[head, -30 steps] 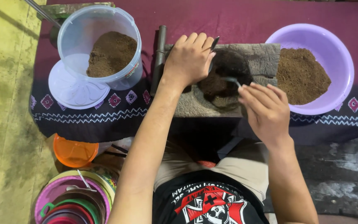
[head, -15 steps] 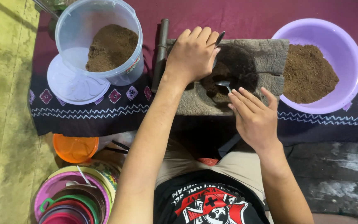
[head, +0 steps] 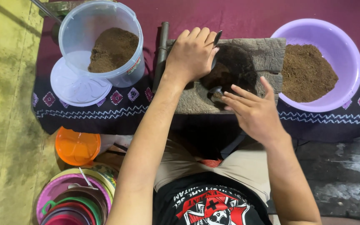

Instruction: Grinding brown powder in a mortar using a spoon

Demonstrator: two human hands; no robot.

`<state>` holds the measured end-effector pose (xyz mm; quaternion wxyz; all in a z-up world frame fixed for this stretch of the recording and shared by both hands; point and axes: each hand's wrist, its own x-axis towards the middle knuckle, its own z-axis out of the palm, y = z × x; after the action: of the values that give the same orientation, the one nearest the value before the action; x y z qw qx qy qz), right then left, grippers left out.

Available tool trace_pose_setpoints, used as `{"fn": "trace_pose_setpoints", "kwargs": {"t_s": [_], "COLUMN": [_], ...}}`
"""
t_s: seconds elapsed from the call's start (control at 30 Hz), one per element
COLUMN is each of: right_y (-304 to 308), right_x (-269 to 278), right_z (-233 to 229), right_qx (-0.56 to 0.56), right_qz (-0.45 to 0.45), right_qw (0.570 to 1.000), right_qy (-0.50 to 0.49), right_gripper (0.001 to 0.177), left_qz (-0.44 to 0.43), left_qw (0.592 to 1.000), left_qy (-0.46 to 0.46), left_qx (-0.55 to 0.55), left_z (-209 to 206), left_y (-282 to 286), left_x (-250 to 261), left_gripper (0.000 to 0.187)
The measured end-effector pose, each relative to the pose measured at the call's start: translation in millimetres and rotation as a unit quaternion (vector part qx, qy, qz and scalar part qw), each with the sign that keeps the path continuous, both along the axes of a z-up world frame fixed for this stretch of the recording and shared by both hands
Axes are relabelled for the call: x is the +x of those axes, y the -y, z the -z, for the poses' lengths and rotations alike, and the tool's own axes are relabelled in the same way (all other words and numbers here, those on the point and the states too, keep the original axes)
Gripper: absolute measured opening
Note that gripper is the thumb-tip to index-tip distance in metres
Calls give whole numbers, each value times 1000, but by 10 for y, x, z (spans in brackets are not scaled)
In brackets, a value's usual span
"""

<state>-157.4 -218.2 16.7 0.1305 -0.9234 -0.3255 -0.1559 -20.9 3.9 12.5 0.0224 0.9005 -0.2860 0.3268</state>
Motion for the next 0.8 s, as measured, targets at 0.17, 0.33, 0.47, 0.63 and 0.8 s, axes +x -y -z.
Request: {"fn": "trace_pose_setpoints", "kwargs": {"t_s": [0.17, 0.33, 0.47, 0.63, 0.8], "right_y": [237, 181, 165, 161, 85], "right_x": [88, 99, 76, 86, 140], "right_z": [-37, -102, -71, -117, -162], "right_qx": [-15, 33, 30, 11, -23], "right_qz": [9, 35, 65, 68, 53], "right_qw": [999, 999, 997, 998, 998], "right_qy": [-41, -8, 6, -9, -12], "right_gripper": [29, 21, 11, 10, 11], "left_qz": [2, -2, 0, -3, -3], "left_qw": [1000, 1000, 1000, 1000, 1000], "left_qy": [-6, -9, -10, -9, -5], "left_qx": [6, -3, -1, 5, -5], "left_z": [47, 8, 15, 22, -23], "left_y": [5, -4, -8, -4, -8], "left_x": [36, 15, 23, 20, -8], "left_gripper": [19, 16, 19, 20, 18]}}
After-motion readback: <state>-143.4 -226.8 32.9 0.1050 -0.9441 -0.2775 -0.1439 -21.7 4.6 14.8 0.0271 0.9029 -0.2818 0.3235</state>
